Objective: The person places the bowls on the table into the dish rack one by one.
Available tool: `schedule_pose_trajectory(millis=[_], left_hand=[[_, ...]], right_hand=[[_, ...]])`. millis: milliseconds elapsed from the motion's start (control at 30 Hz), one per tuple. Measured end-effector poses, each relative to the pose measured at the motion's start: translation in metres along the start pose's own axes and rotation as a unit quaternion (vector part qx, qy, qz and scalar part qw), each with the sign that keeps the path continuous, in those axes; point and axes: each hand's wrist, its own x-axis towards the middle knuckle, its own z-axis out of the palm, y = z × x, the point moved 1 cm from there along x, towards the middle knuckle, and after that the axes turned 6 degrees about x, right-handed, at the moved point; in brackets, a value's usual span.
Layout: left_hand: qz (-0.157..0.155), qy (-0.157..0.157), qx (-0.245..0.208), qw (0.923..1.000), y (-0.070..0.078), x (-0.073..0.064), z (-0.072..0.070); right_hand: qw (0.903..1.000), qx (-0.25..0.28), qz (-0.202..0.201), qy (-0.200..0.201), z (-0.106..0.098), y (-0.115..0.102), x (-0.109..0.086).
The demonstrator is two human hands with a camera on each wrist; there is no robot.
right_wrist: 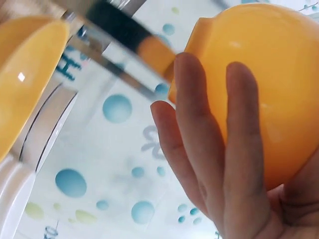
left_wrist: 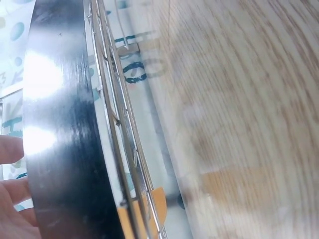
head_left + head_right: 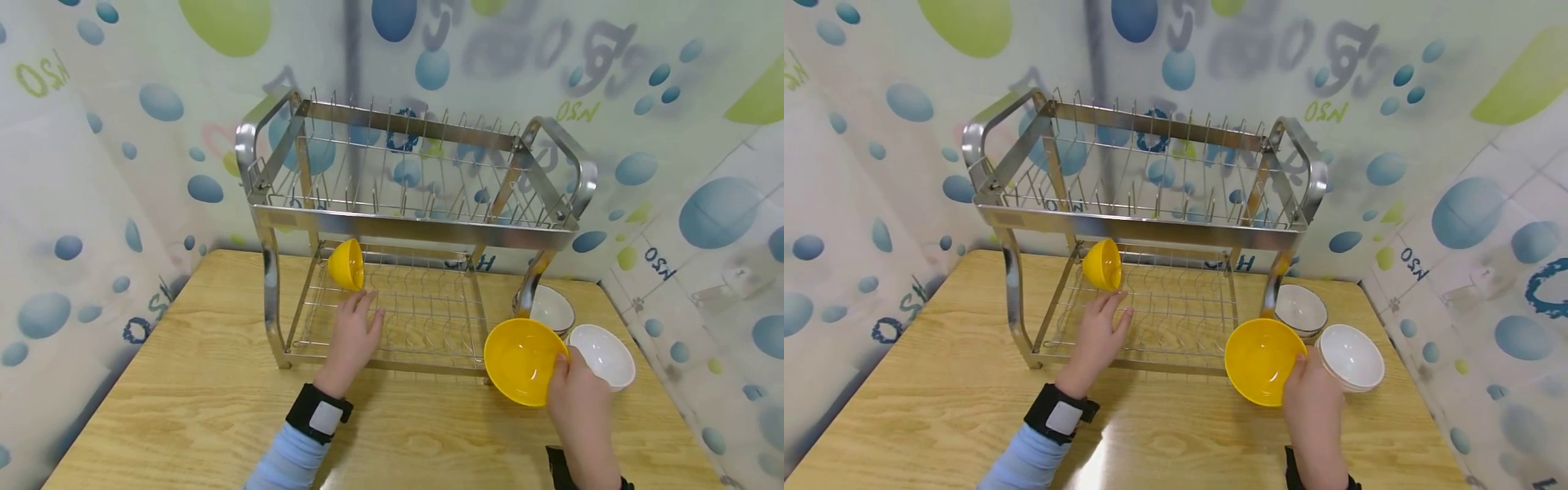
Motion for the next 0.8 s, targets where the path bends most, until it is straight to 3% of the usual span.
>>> schedule_pose_trajectory(millis=[233, 433, 800], left_hand=[[-0.003, 0.002, -0.003, 1.0000, -0.001, -0.001, 0.001], [-0.002, 0.005, -0.020, 0.9998, -0.001, -0.001, 0.002], [-0.017, -0.025, -0.046, 0.9985, 0.002, -0.002, 0.000]], right_hand=[[0.9970, 0.023, -0.071, 0.021, 0.012, -0.016, -0.004], [0.9974, 0.024, -0.067, -0.008, 0.023, -0.026, -0.002], [0.9958, 0.012, -0.060, -0.068, 0.048, -0.044, 0.005]])
